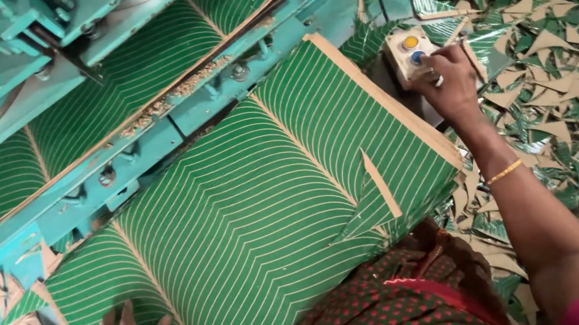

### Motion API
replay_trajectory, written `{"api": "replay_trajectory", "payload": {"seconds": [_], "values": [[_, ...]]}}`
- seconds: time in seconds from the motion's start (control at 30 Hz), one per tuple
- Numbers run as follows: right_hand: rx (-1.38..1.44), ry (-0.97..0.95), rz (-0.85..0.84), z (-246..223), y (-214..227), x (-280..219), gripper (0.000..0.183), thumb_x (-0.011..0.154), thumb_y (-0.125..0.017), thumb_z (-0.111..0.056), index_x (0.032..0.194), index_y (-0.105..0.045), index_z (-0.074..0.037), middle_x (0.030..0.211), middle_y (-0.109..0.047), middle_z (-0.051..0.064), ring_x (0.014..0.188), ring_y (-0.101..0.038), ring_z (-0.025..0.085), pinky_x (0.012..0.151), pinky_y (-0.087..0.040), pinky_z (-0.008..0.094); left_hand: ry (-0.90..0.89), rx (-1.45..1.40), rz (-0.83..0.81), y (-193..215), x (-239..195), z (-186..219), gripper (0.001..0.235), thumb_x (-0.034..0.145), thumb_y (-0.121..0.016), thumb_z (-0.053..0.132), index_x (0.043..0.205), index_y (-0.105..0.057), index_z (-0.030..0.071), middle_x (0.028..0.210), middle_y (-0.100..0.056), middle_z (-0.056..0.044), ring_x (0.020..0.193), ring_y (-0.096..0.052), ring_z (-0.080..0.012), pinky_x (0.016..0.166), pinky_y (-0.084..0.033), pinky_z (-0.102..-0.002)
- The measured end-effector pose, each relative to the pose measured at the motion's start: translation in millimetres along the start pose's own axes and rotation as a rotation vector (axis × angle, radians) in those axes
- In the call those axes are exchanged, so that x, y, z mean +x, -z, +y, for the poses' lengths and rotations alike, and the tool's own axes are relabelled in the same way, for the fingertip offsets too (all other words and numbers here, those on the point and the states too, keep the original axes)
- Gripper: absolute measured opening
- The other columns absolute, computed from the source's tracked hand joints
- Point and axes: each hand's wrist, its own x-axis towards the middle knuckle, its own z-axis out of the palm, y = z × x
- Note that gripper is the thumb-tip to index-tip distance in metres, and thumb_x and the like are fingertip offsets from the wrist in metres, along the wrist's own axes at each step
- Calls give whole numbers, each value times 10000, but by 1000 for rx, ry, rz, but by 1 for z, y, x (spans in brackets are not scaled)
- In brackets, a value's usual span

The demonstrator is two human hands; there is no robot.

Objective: Operating a hydraulic press machine to manufacture green patterned plates from sheets.

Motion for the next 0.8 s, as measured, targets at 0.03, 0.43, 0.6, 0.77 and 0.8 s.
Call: {"api": "replay_trajectory", "payload": {"seconds": [0.03, 0.43, 0.6, 0.77, 0.8], "values": [[-31, 53, 13, 0, -2, -1, 504, 834, -892, -189, 1290, -724, -56, 1274, -605, 203, 1158, -627, 383, 946, -560, 468, 13, -15, 7, 1, -1, 4, 790, 730, -826, 387, 1395, -601, 25, 1431, -533, -277, 1300, -481, -423, 1072, -402, -566], [-113, -32, -61, 9, -15, -9, 498, 878, -907, -275, 1198, -645, 4, 1218, -527, 263, 1093, -564, 426, 977, -505, 491, 196, 16, 95, 14, 11, 65, 705, 824, -772, 346, 1425, -551, 53, 1483, -486, -250, 1422, -393, -463, 1168, -232, -641], [-206, -12, -32, 23, -25, -10, 501, 872, -919, -279, 1200, -660, -3, 1239, -524, 268, 1112, -574, 413, 964, -522, 500, 271, -25, 69, 18, 12, 73, 709, 845, -753, 357, 1454, -527, 71, 1518, -447, -234, 1462, -346, -460, 1208, -161, -649], [-350, 32, -50, 33, -25, -15, 514, 899, -934, -321, 1196, -653, -10, 1235, -529, 253, 1077, -577, 370, 898, -533, 474, 283, -32, 68, 20, 13, 78, 700, 864, -736, 361, 1465, -520, 74, 1522, -443, -229, 1473, -340, -448, 1224, -155, -641], [-335, 37, -60, 35, -26, -16, 505, 930, -922, -322, 1212, -643, -10, 1243, -532, 237, 1072, -579, 351, 895, -535, 459, 283, -31, 66, 20, 13, 78, 695, 874, -729, 368, 1468, -520, 73, 1524, -441, -230, 1476, -335, -448, 1228, -151, -636]]}}
